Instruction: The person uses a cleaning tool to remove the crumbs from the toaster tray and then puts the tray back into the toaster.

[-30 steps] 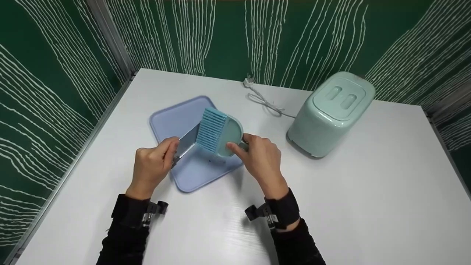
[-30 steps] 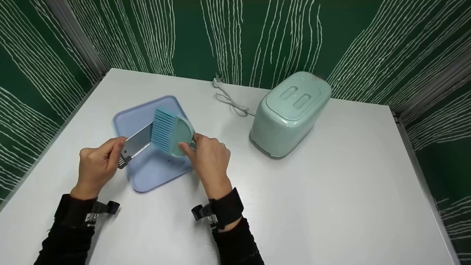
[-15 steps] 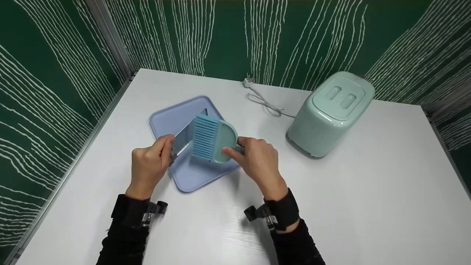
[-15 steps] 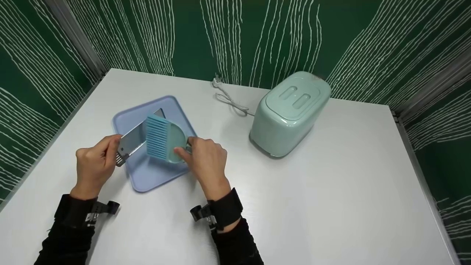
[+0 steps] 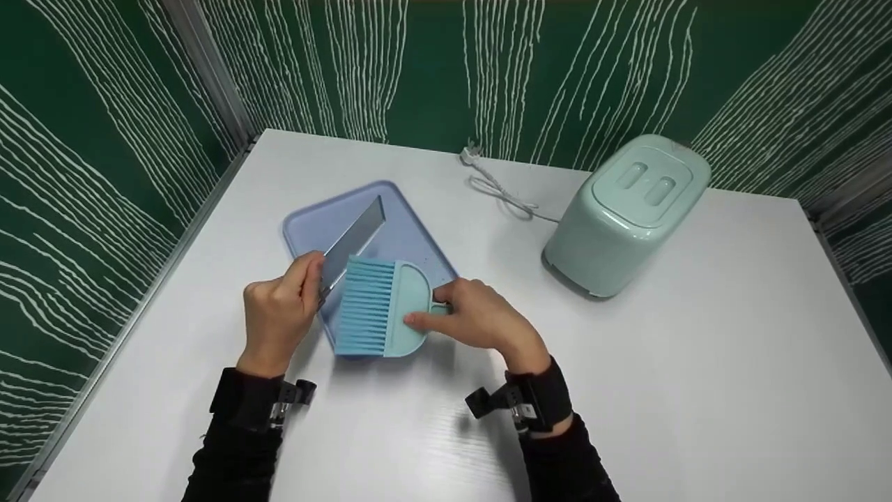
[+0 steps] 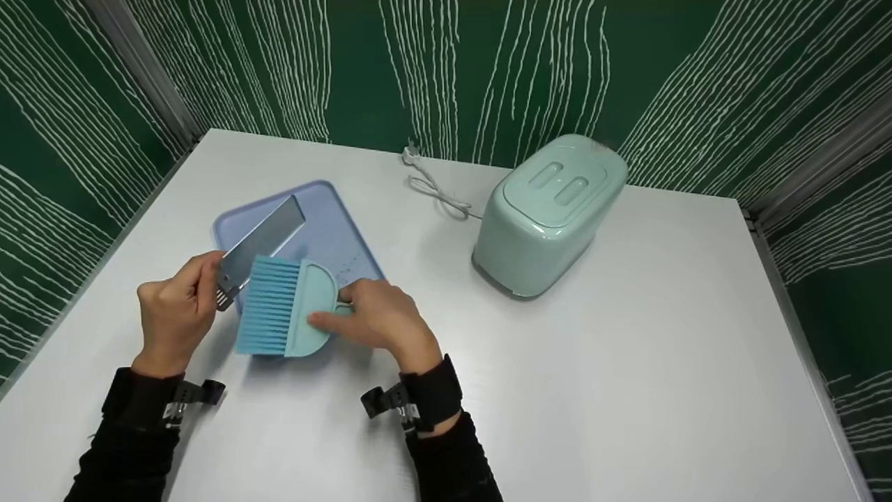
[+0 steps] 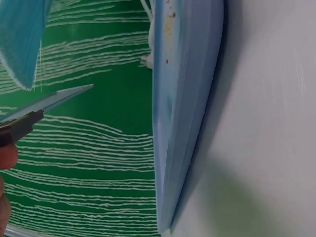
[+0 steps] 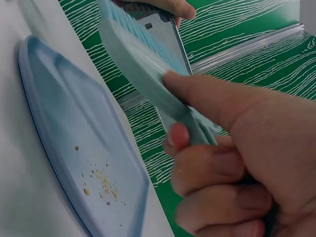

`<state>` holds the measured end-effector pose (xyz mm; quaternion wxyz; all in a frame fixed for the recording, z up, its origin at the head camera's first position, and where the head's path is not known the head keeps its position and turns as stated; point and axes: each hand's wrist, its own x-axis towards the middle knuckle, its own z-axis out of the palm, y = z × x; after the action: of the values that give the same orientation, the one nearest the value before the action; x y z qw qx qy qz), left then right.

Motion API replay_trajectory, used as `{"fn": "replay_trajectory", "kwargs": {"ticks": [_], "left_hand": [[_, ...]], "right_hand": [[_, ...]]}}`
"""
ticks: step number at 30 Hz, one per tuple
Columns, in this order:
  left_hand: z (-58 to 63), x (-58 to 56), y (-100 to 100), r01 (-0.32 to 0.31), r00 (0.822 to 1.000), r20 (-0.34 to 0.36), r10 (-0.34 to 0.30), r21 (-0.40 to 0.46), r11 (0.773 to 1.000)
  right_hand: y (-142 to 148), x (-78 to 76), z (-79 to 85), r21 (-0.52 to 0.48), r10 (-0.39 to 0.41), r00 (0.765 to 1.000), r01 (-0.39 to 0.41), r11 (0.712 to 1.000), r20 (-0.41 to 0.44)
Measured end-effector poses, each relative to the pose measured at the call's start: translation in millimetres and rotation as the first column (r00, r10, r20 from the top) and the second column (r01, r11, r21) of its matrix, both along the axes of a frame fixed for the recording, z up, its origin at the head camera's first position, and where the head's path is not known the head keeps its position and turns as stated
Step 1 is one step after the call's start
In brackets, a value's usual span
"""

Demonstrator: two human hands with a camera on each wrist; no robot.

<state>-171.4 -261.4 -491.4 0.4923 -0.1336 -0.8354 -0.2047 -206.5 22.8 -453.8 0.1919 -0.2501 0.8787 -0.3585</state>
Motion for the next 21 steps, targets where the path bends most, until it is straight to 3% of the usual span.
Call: {"fn": "replay_trajectory", "kwargs": {"ticks": [4, 10, 14, 21], "left_hand": [[-0.6, 0.4, 1, 0.012, 1.0, -0.008, -0.012, -0.019, 1.0], [-0.9, 0.7, 2, 0.043, 0.999, 0.001, -0.043, -0.052, 0.998], [-1.7, 0.4, 2, 0.064, 0.998, 0.0, -0.064, -0.067, 0.996], [-1.4, 1.2, 1, 0.081, 0.997, -0.007, -0.082, -0.093, 0.992]], "right_hand": [[-4, 3.7, 0.7, -0.029, 0.124, 0.989, -0.122, 0.992, 0.081], [-10, 6.8, -0.9, -0.025, 0.196, 0.975, -0.194, 0.981, 0.103], [-11, 6.0, -3.2, -0.031, 0.193, 0.975, -0.191, 0.981, 0.108], [-7, 0.6, -6.5, -0.002, 0.08, 0.992, -0.08, 0.997, 0.098]]}}
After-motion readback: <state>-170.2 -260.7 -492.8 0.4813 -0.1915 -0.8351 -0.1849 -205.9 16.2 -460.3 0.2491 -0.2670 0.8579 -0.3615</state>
